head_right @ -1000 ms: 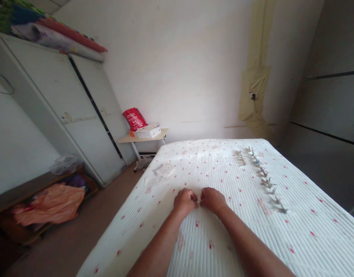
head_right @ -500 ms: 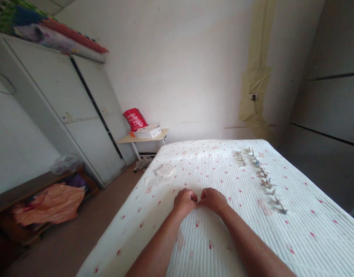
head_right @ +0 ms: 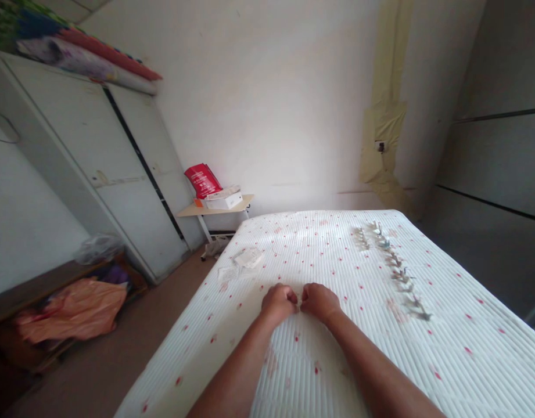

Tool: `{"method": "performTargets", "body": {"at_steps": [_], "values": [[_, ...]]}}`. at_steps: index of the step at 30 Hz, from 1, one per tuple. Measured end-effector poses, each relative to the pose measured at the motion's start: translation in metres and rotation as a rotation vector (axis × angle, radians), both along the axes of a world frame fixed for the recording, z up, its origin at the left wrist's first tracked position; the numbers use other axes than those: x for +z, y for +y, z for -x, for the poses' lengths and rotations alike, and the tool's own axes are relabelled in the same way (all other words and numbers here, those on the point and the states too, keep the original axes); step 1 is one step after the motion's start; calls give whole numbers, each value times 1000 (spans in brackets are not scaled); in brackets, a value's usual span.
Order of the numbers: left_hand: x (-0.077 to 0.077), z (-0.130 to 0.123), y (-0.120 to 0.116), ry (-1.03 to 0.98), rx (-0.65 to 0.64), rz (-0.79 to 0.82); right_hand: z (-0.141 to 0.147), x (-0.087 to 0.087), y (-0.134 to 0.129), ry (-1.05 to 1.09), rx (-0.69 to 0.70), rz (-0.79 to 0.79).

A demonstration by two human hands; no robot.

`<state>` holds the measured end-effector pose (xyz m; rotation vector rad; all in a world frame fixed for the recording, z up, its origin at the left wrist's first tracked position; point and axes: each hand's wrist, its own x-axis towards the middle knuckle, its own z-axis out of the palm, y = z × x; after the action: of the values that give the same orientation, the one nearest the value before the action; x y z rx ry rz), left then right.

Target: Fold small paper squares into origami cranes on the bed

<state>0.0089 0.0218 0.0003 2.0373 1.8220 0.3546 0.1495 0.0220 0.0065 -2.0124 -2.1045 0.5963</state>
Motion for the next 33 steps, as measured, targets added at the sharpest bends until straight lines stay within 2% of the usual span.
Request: {"method": "performTargets", "body": {"at_steps": [33], "values": [[3, 3, 2, -55, -28, 31, -7, -8, 6, 60, 59, -12]]}}
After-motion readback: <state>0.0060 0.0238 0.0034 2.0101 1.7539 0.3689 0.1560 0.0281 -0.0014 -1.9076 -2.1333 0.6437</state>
